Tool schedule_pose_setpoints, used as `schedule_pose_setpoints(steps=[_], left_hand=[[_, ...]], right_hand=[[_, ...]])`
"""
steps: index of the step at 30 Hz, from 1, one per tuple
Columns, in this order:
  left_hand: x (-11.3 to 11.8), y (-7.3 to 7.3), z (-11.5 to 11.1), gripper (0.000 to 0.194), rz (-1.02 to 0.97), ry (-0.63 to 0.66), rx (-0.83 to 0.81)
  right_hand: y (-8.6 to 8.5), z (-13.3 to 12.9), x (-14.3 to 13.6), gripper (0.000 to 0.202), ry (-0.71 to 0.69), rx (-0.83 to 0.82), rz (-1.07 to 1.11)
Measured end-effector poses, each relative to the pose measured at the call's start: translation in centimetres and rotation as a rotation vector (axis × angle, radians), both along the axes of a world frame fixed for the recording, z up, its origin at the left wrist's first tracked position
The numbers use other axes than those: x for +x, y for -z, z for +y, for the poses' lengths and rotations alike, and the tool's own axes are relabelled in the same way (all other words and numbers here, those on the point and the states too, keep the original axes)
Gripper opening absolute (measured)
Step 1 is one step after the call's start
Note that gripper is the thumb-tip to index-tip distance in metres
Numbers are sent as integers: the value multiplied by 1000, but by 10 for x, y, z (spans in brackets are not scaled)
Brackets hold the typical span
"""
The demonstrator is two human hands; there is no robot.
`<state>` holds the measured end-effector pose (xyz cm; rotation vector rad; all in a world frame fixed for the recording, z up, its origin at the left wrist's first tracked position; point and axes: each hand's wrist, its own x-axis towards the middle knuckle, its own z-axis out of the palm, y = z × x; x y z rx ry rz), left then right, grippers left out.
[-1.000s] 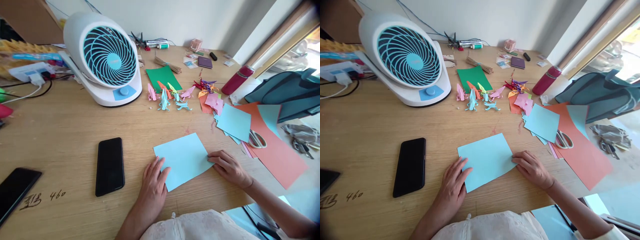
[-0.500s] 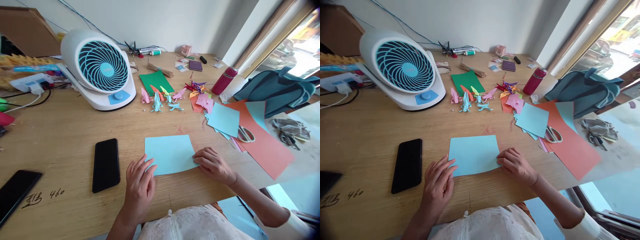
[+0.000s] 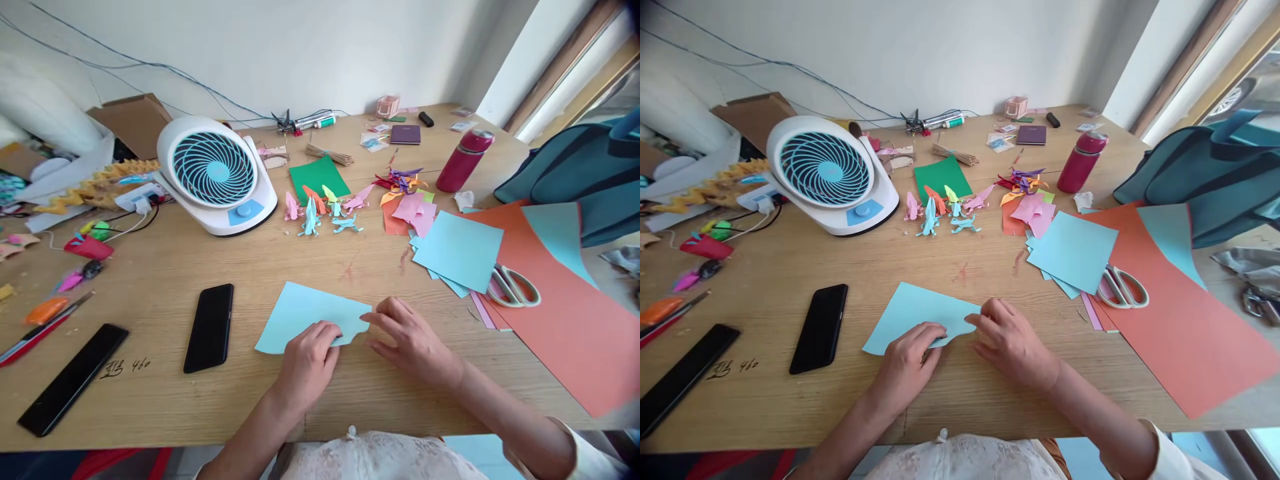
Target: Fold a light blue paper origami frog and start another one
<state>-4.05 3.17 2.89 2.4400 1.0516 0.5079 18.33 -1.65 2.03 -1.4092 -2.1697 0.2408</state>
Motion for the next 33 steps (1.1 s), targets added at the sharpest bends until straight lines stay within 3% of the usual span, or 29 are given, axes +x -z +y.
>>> schedule_pose_setpoints(steps=[4, 9, 13, 17, 19, 23, 28, 33], left_hand=[[5, -4, 4, 14, -37, -101, -113], [13, -9, 4, 13, -47, -138, -266], [15, -8, 6, 17, -52, -168, -367], [13, -8, 21, 27, -7, -195, -518], [13, -11, 32, 26, 15, -150, -620], [18, -26, 52, 17, 43, -51, -641], [33, -48, 63, 9, 290, 169, -418], [43, -50, 70, 18, 304, 255, -384]], right_hand=[[17, -4, 19, 37, 151, -272, 160], [14, 6, 20, 45, 100, -422, 331], [3, 16, 19, 32, 71, -503, 329], [2, 21, 18, 15, 62, -453, 328], [4, 22, 16, 11, 81, -422, 335], [9, 23, 15, 9, 93, -382, 342], [7, 22, 17, 11, 114, -351, 318], [5, 23, 22, 22, 158, -536, 468]])
